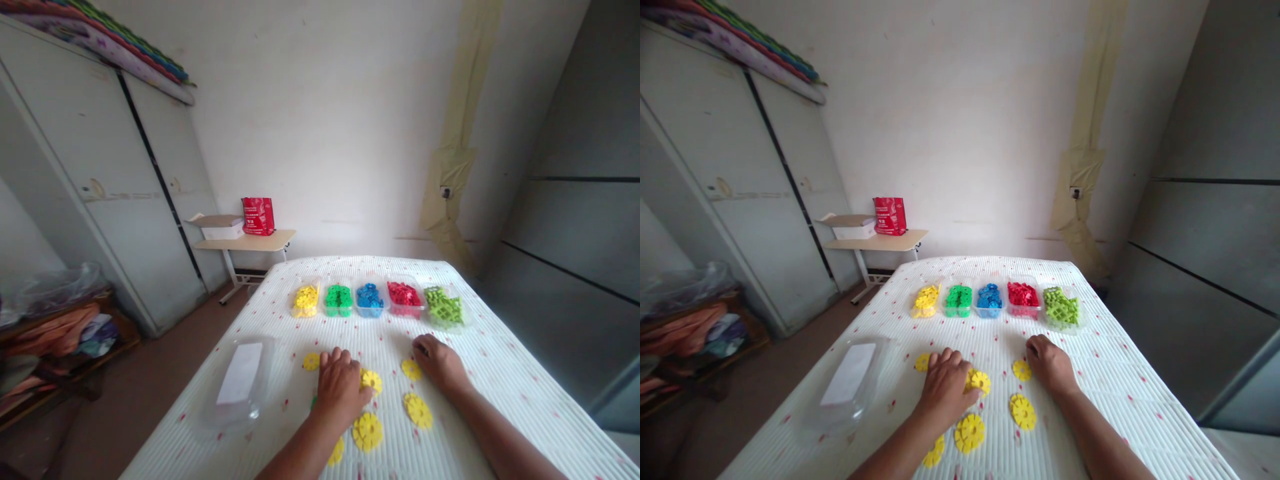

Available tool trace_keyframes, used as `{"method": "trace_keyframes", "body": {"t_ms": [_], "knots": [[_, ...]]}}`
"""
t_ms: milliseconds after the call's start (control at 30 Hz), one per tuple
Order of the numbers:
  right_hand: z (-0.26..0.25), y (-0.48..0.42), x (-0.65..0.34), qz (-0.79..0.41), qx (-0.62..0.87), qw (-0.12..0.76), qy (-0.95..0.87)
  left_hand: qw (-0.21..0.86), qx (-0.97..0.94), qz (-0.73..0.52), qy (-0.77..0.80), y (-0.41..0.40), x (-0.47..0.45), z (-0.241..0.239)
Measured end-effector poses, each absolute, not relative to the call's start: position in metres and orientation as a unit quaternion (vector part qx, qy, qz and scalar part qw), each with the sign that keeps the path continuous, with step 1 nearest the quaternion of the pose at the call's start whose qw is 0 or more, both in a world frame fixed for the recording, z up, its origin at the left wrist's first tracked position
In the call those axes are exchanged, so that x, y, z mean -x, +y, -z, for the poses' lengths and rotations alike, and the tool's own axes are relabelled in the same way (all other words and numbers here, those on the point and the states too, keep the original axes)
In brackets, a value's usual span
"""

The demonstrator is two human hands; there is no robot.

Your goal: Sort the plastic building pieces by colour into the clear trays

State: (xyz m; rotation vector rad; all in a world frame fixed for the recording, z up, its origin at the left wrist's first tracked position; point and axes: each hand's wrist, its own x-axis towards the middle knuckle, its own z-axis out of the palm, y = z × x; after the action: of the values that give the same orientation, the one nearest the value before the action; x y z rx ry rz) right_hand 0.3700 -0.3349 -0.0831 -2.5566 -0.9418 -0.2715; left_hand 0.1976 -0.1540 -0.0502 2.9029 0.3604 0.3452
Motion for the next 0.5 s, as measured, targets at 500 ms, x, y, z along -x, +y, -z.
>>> {"method": "trace_keyframes", "body": {"t_ms": [500], "knots": [[0.083,-0.335,-0.368,0.108,0.913,0.191,-0.344,0.434,-0.846,-0.182,0.251,-0.112,-0.218,0.055]]}}
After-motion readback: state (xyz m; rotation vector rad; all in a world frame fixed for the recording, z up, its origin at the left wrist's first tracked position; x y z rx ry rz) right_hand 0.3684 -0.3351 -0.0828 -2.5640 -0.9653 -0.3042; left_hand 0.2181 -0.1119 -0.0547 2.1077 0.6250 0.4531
